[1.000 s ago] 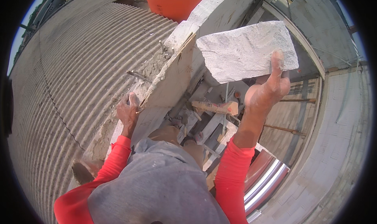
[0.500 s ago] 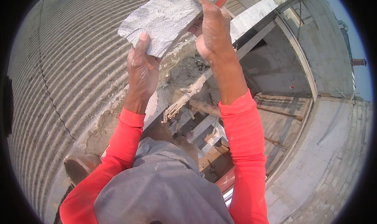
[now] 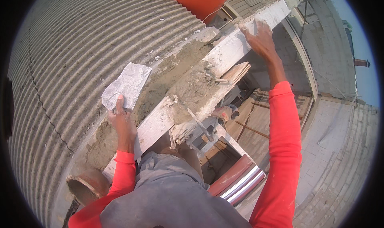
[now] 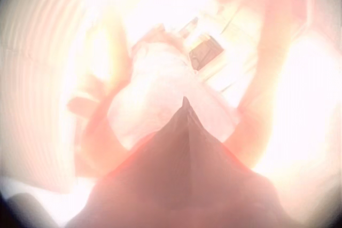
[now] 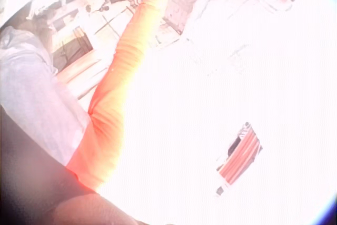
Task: The person scoops wet cement from a bucket with a trowel and spreads it onto a corrugated roof surface. They then place a white rectangular tile onto the cement and press it into position. The person repeats this process, applying more cement and setting additional tiles along the roof edge.
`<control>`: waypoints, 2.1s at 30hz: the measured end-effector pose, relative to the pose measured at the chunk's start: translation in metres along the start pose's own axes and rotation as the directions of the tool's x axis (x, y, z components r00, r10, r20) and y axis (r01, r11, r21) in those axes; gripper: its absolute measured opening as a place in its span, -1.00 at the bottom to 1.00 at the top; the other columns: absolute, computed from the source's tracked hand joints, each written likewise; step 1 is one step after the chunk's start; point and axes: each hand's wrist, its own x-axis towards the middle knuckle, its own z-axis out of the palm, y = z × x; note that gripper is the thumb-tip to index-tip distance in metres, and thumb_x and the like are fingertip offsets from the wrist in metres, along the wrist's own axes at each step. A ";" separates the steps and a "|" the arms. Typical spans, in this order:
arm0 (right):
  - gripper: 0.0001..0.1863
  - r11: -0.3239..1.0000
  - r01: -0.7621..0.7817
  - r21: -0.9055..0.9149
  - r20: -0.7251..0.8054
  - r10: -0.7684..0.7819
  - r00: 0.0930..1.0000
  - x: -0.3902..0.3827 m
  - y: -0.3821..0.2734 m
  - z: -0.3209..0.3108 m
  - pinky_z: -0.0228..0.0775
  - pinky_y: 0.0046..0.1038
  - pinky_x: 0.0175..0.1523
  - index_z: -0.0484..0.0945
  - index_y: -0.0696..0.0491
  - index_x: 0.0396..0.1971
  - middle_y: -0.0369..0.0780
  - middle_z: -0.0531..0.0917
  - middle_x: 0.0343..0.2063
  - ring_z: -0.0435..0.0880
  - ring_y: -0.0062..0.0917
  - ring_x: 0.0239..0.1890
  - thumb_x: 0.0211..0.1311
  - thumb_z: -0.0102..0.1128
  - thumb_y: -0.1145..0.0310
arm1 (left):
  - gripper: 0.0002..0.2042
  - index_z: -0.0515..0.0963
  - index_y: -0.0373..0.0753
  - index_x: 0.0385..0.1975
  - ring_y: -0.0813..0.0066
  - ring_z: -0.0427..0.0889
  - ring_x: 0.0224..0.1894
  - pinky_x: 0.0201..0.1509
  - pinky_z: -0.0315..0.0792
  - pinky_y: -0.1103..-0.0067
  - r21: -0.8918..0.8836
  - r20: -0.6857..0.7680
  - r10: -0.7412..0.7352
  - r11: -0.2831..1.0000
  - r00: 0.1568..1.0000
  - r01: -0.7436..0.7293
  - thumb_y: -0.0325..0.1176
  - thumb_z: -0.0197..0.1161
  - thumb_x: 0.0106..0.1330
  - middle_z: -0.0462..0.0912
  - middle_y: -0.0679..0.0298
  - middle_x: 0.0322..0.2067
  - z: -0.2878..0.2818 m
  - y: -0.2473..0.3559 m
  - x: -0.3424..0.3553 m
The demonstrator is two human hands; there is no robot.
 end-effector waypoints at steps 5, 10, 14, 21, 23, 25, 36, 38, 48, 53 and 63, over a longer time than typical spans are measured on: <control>0.14 0.995 -0.003 -0.100 -0.214 -0.019 0.977 -0.028 -0.045 0.047 0.01 0.09 0.60 0.25 0.22 0.53 0.22 0.23 0.50 0.14 0.13 0.58 0.29 0.16 -0.47 | -0.41 0.46 -0.34 0.20 0.47 0.63 -0.13 -0.14 0.49 0.48 0.286 -0.075 0.088 0.956 0.993 -0.063 -0.12 0.52 0.32 0.63 0.21 0.05 -0.011 0.005 -0.010; 0.12 0.999 -0.020 -0.034 -0.279 0.010 0.960 -0.033 -0.059 0.044 0.01 0.11 0.59 0.25 0.23 0.52 0.22 0.24 0.49 0.15 0.14 0.57 0.28 0.17 -0.44 | -0.39 0.42 -0.40 0.24 0.38 0.65 -0.04 0.04 0.53 0.35 0.287 0.077 0.296 0.908 0.952 -0.305 -0.13 0.49 0.38 0.61 0.13 0.11 -0.001 0.021 -0.045; 0.11 0.999 0.022 0.047 -0.316 -0.006 0.949 -0.030 -0.072 0.049 0.02 0.12 0.59 0.25 0.23 0.52 0.22 0.25 0.49 0.16 0.15 0.56 0.28 0.18 -0.41 | -0.32 0.35 -0.44 0.35 0.36 0.62 0.09 0.21 0.49 0.41 0.480 0.086 0.406 0.783 0.910 -0.395 -0.10 0.44 0.44 0.59 0.03 0.16 -0.014 0.013 -0.059; 0.09 0.994 0.070 0.089 -0.377 -0.032 0.926 -0.036 -0.059 0.030 0.02 0.14 0.57 0.25 0.24 0.50 0.21 0.27 0.47 0.17 0.16 0.55 0.26 0.19 -0.37 | 0.04 0.22 -0.76 0.37 -0.09 0.39 0.42 0.49 0.21 0.21 0.876 0.081 0.439 0.398 0.895 -0.275 0.22 0.39 0.35 0.40 -0.30 0.37 0.006 -0.007 -0.072; 0.09 0.990 0.084 0.111 -0.387 -0.035 0.921 -0.037 -0.055 0.028 0.02 0.14 0.57 0.25 0.24 0.50 0.21 0.28 0.47 0.17 0.17 0.54 0.26 0.19 -0.36 | 0.11 0.18 -0.85 0.36 -0.24 0.34 0.47 0.53 0.18 0.17 0.917 0.080 0.439 0.320 0.895 -0.239 0.27 0.38 0.33 0.34 -0.39 0.42 0.009 -0.009 -0.066; 0.08 0.988 0.091 0.125 -0.396 -0.034 0.917 -0.041 -0.047 0.026 0.03 0.15 0.57 0.25 0.24 0.50 0.21 0.28 0.46 0.17 0.17 0.54 0.26 0.20 -0.35 | 0.03 0.29 -0.83 0.26 -0.26 0.43 0.31 0.42 0.27 0.16 0.920 0.140 0.503 0.253 0.853 -0.300 0.25 0.40 0.33 0.43 -0.37 0.27 0.012 -0.012 -0.054; 0.05 0.975 0.153 0.160 -0.417 -0.074 0.906 -0.052 -0.043 0.025 0.04 0.17 0.55 0.25 0.25 0.48 0.21 0.31 0.44 0.19 0.19 0.52 0.24 0.22 -0.29 | 0.06 0.33 -0.80 0.29 -0.33 0.49 0.33 0.42 0.33 0.15 0.938 0.324 0.548 -0.082 0.771 -0.336 0.30 0.40 0.27 0.51 -0.49 0.22 -0.020 -0.023 -0.013; 0.05 0.973 0.162 0.162 -0.422 -0.080 0.903 -0.052 -0.045 0.024 0.04 0.18 0.54 0.25 0.26 0.48 0.21 0.32 0.44 0.19 0.20 0.51 0.24 0.22 -0.28 | 0.04 0.32 -0.78 0.31 -0.32 0.49 0.35 0.44 0.32 0.16 0.963 0.184 0.616 0.041 0.766 -0.265 0.26 0.40 0.28 0.50 -0.48 0.24 -0.011 -0.024 -0.022; 0.02 0.975 0.161 0.151 -0.439 -0.079 0.895 -0.039 -0.039 0.024 0.04 0.21 0.52 0.25 0.27 0.46 0.20 0.34 0.41 0.21 0.21 0.50 0.22 0.24 -0.22 | 0.04 0.33 -0.74 0.33 -0.27 0.52 0.32 0.43 0.33 0.16 0.954 0.231 0.464 0.065 0.855 -0.293 0.26 0.44 0.27 0.53 -0.43 0.22 0.001 -0.019 -0.021; 0.01 0.957 0.221 0.187 -0.448 -0.117 0.886 -0.025 -0.048 0.049 0.05 0.22 0.52 0.25 0.27 0.46 0.20 0.36 0.40 0.22 0.22 0.49 0.22 0.25 -0.19 | -0.12 0.42 -0.66 0.27 -0.21 0.58 0.19 0.33 0.39 0.15 0.955 0.144 0.590 0.128 0.795 -0.269 0.19 0.39 0.35 0.59 -0.35 0.09 -0.011 -0.016 -0.041; -0.73 0.871 0.484 -0.082 -0.595 -0.433 0.678 0.059 0.075 0.009 0.54 -0.04 -0.13 0.71 0.05 -0.29 -0.13 0.76 -0.30 0.72 -0.04 -0.20 0.04 0.34 0.22 | -0.36 0.50 -0.48 0.18 -0.01 0.60 0.09 0.26 0.39 0.21 0.953 0.039 0.449 0.252 0.893 -0.169 0.03 0.41 0.41 0.64 -0.17 0.03 0.007 -0.013 -0.039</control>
